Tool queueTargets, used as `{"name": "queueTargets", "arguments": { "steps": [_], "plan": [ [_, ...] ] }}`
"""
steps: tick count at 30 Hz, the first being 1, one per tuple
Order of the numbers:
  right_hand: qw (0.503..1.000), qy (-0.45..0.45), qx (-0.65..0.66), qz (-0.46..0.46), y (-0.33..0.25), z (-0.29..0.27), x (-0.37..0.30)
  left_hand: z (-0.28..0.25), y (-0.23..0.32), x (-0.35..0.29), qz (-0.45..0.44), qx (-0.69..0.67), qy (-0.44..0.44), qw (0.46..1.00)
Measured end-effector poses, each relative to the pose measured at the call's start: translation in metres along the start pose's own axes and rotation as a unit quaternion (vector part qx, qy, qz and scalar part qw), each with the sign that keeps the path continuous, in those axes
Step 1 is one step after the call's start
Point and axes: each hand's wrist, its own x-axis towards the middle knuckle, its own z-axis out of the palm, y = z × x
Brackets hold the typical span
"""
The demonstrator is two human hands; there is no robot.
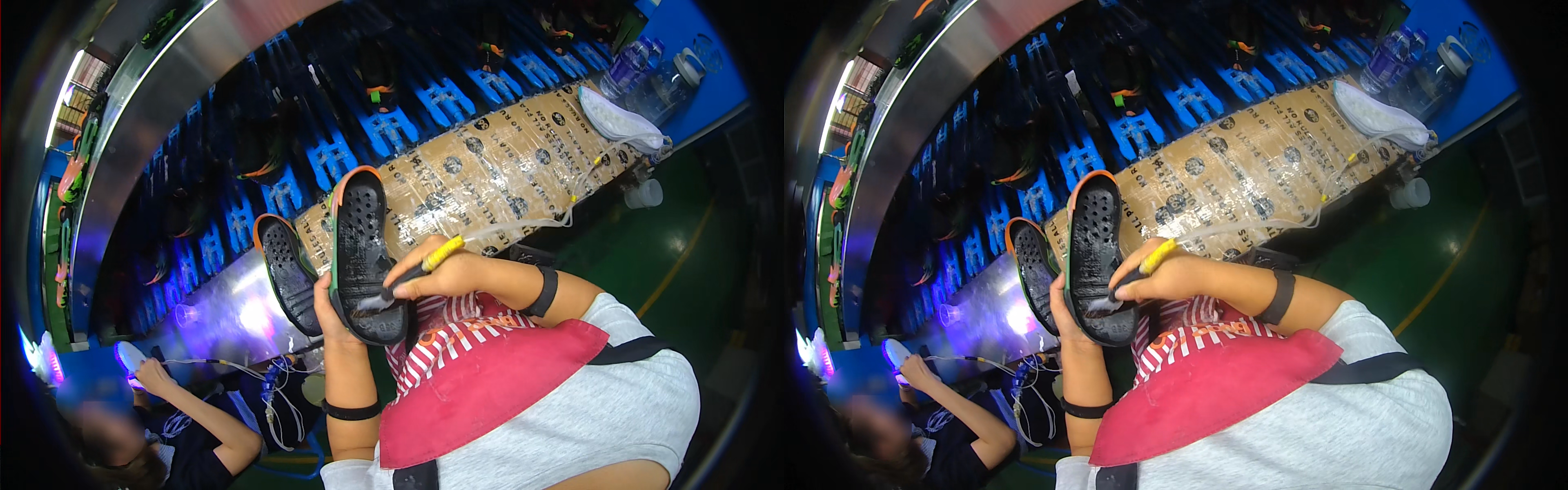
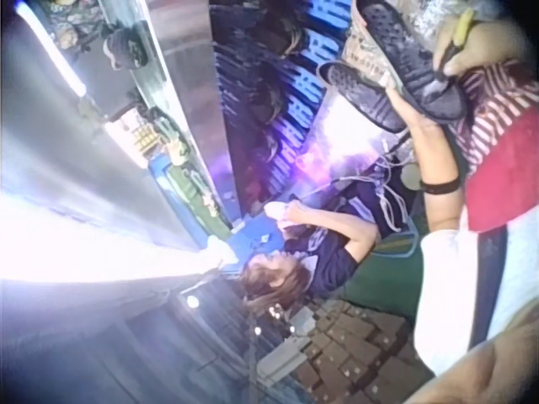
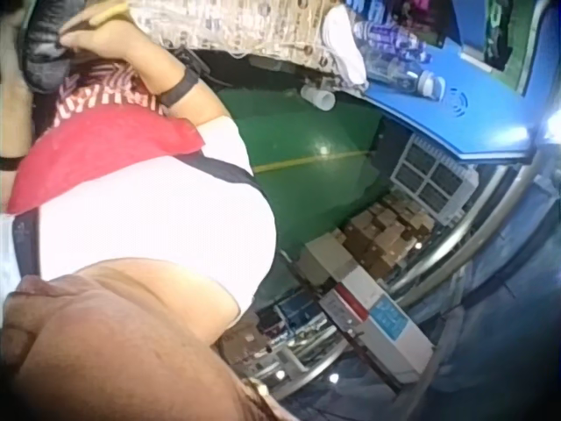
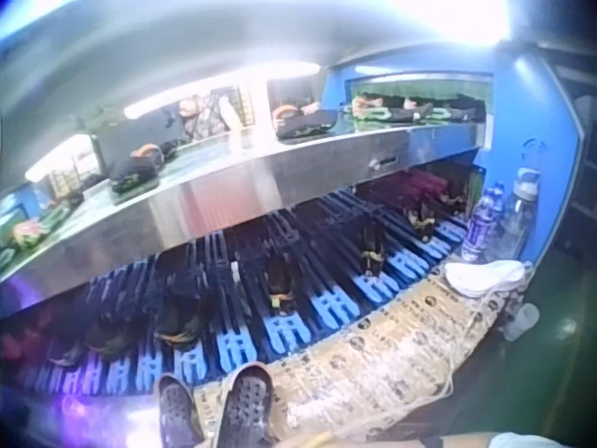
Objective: Applying adhesive/glue to the underside of shoe soles using a brush on a production line.
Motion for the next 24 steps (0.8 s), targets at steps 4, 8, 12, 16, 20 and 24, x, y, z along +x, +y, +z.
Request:
{"name": "queueTargets", "arguments": {
  "steps": [4, 8, 12, 16, 20, 24],
  "plan": [
    [0.974, 0.189, -0.101, -0.069, 0.012, -0.012, 0.013, -0.008, -0.005, 0.000, 0.002, -0.010, 0.026, 1.000],
    [0.964, 0.239, 0.037, -0.108, 0.015, -0.039, 0.011, -0.004, -0.014, -0.010, 0.042, -0.079, 0.019, 0.996],
    [0.945, 0.281, 0.121, -0.113, 0.009, -0.050, 0.002, -0.004, -0.015, -0.035, 0.063, -0.091, -0.046, 0.993],
    [0.926, 0.329, 0.168, -0.071, 0.027, -0.067, -0.004, -0.010, -0.020, -0.045, 0.126, -0.079, -0.099, 0.984],
    [0.916, 0.338, 0.209, -0.060, 0.027, -0.067, -0.001, -0.048, -0.019, -0.037, 0.209, 0.129, -0.099, 0.964],
    [0.911, 0.342, 0.221, -0.067, 0.028, -0.066, -0.001, -0.024, -0.015, -0.037, 0.350, 0.276, -0.004, 0.895]
  ]
}}
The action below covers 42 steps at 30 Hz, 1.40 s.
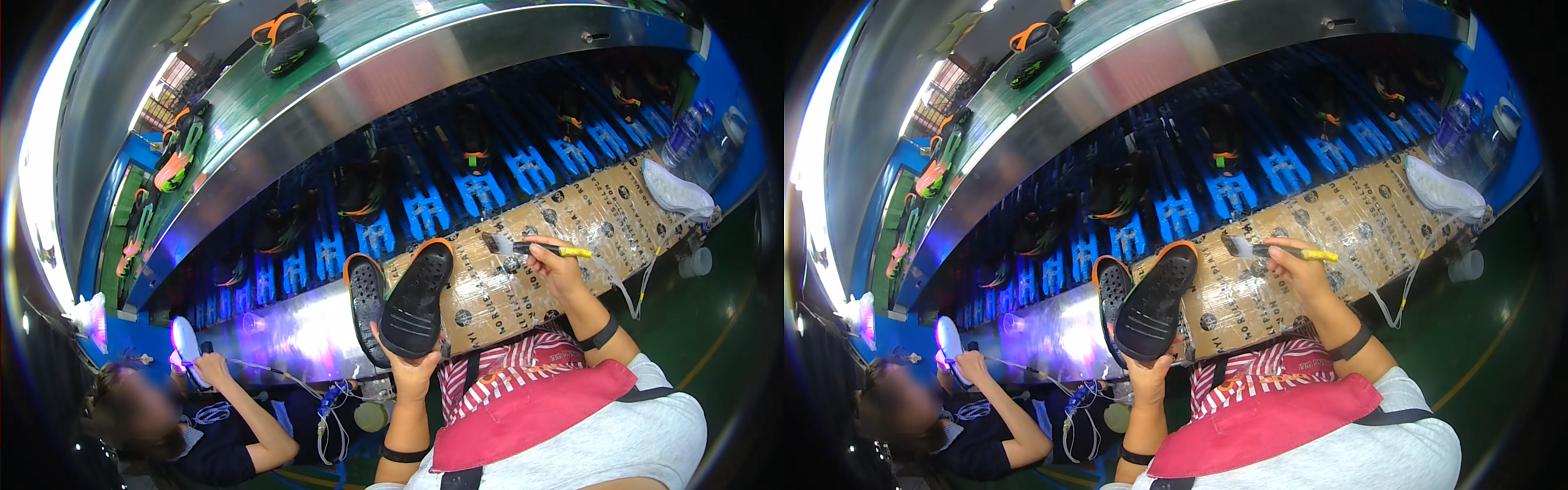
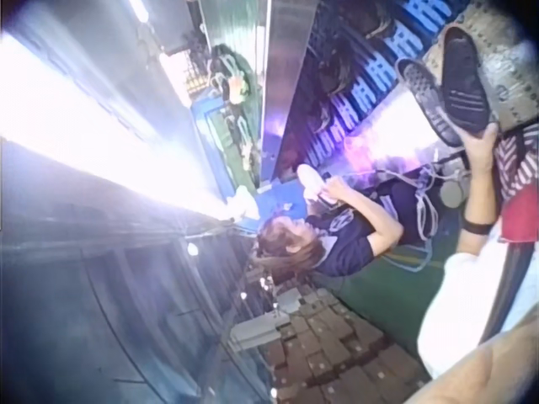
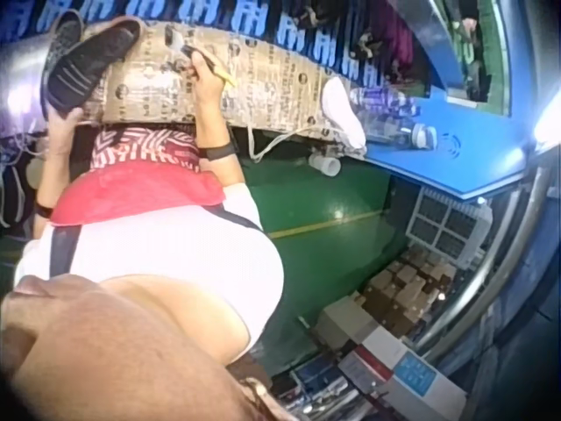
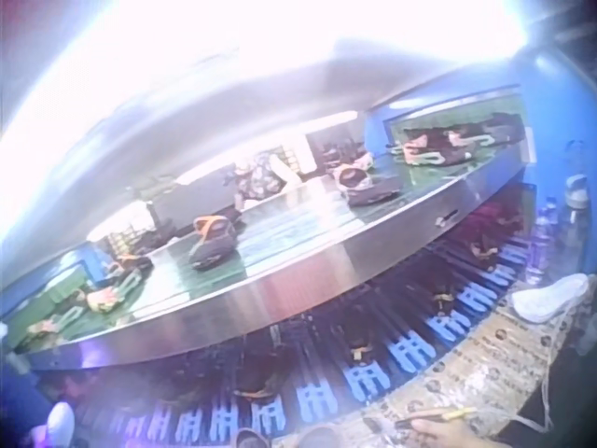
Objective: Applying adhesive/glue to the underside of shoe soles using a brush on a production line.
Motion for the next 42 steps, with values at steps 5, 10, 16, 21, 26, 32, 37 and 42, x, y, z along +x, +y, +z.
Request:
{"name": "queueTargets", "arguments": {
  "steps": [5, 10, 16, 21, 26, 32, 37, 42],
  "plan": [
    [1.000, 0.030, 0.003, -0.001, 0.004, -0.006, -0.001, 0.003, 0.018, 0.014, 0.058, 0.098, 0.060, 0.992],
    [0.998, 0.058, 0.003, -0.002, 0.007, -0.012, 0.001, -0.004, 0.038, 0.036, 0.086, 0.214, 0.063, 0.971],
    [0.998, 0.063, -0.001, -0.005, 0.018, -0.027, 0.008, -0.014, 0.064, 0.042, 0.137, 0.161, 0.145, 0.967],
    [0.997, 0.076, 0.011, 0.028, 0.034, -0.041, 0.011, -0.046, 0.082, 0.032, 0.230, 0.084, 0.243, 0.939],
    [0.998, 0.060, -0.006, 0.015, 0.037, -0.041, 0.013, -0.065, 0.069, 0.025, 0.243, 0.074, 0.328, 0.910],
    [0.998, 0.051, -0.022, 0.023, 0.034, -0.042, 0.008, -0.087, 0.032, 0.012, 0.154, -0.013, 0.420, 0.894],
    [0.999, 0.040, -0.018, 0.022, 0.036, -0.043, 0.006, -0.094, 0.034, 0.000, 0.032, -0.033, 0.482, 0.875],
    [0.999, 0.042, -0.018, 0.014, 0.036, -0.041, 0.009, -0.099, 0.046, -0.029, -0.138, -0.064, 0.434, 0.888]
  ]
}}
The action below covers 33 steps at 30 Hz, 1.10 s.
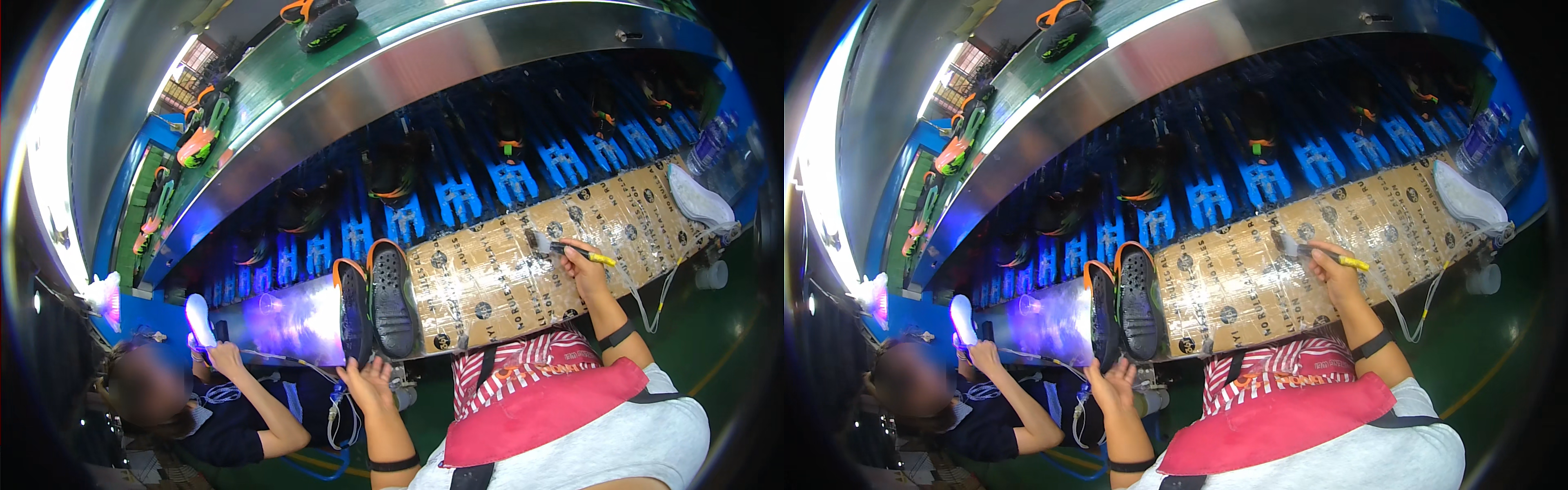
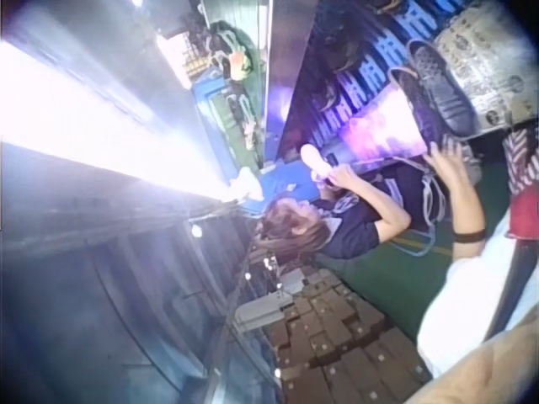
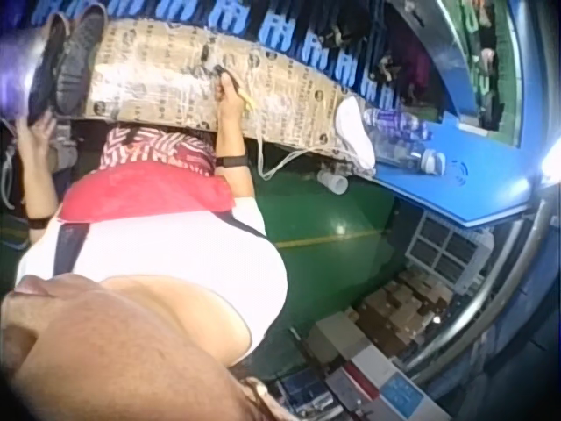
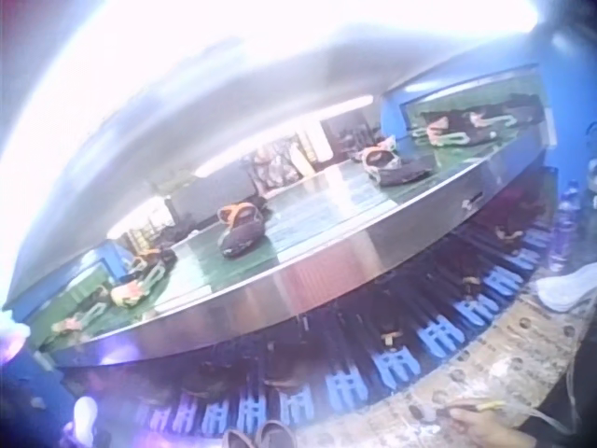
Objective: Applying adhesive/glue to the underside of shoe soles using a brush on a production line.
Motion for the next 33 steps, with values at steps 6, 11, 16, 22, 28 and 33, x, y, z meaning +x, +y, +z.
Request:
{"name": "queueTargets", "arguments": {
  "steps": [6, 11, 16, 22, 28, 33],
  "plan": [
    [1.000, 0.004, 0.000, 0.003, 0.000, -0.002, 0.000, 0.030, 0.008, -0.052, 0.043, 0.074, -0.001, 0.996],
    [1.000, -0.009, 0.002, 0.007, 0.001, -0.003, 0.003, 0.083, 0.064, -0.051, 0.299, 0.075, -0.078, 0.948],
    [0.999, -0.014, -0.029, -0.005, -0.002, -0.006, -0.001, 0.179, 0.158, -0.013, 0.523, 0.170, -0.131, 0.825],
    [1.000, -0.010, -0.025, -0.015, 0.004, -0.006, -0.003, 0.262, 0.298, 0.107, 0.729, 0.342, 0.055, 0.590],
    [1.000, -0.001, -0.013, -0.001, 0.005, -0.009, -0.004, 0.291, 0.337, 0.151, 0.584, 0.534, 0.103, 0.603],
    [1.000, -0.030, -0.004, -0.007, -0.002, -0.008, -0.004, 0.285, 0.334, 0.142, 0.610, 0.410, 0.035, 0.677]
  ]
}}
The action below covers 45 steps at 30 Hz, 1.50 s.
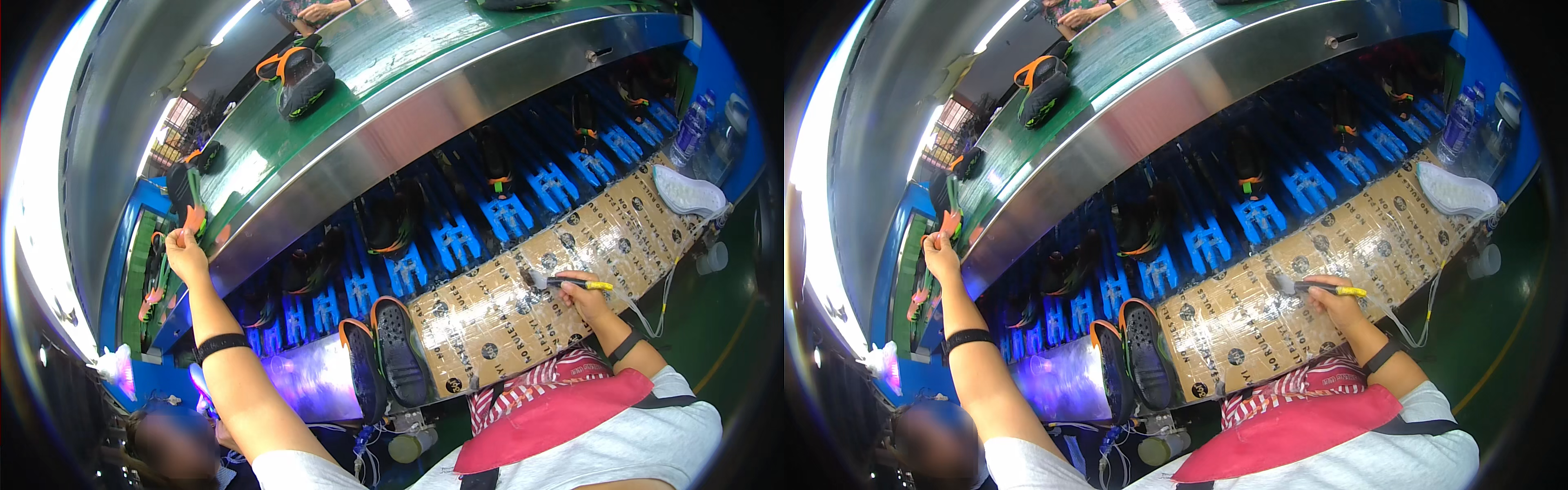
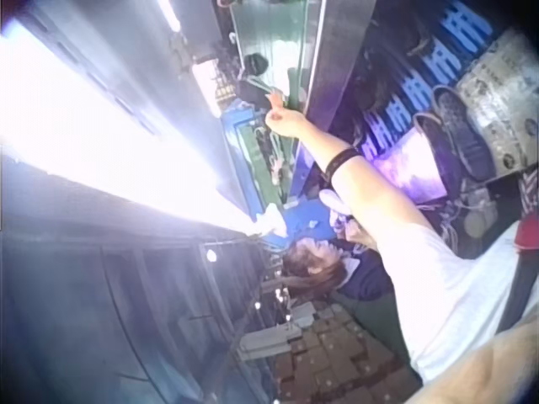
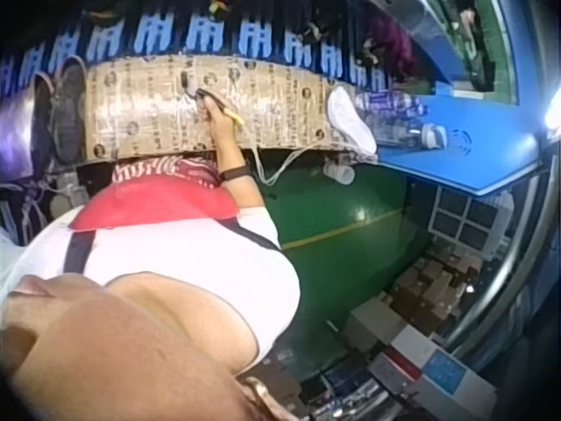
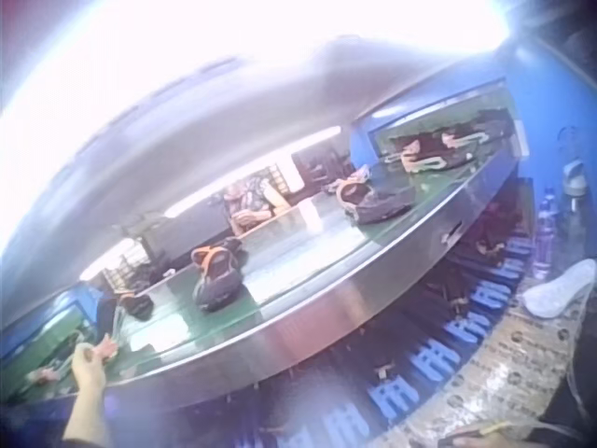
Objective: Applying adhesive/glue to the underside of shoe soles using a brush on a production line.
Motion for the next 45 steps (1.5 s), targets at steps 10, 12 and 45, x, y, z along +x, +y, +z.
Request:
{"name": "queueTargets", "arguments": {
  "steps": [10, 12, 45],
  "plan": [
    [1.000, -0.013, -0.006, -0.017, 0.006, -0.003, -0.001, -0.061, 0.069, -0.122, -0.051, -0.477, 0.274, 0.834],
    [1.000, -0.025, -0.004, -0.011, 0.007, 0.000, 0.002, -0.073, 0.070, -0.127, -0.255, -0.624, 0.104, 0.731],
    [0.984, 0.064, -0.114, -0.125, 0.010, 0.018, -0.009, -0.038, 0.086, -0.531, -0.669, -0.623, -0.335, 0.231]
  ]
}}
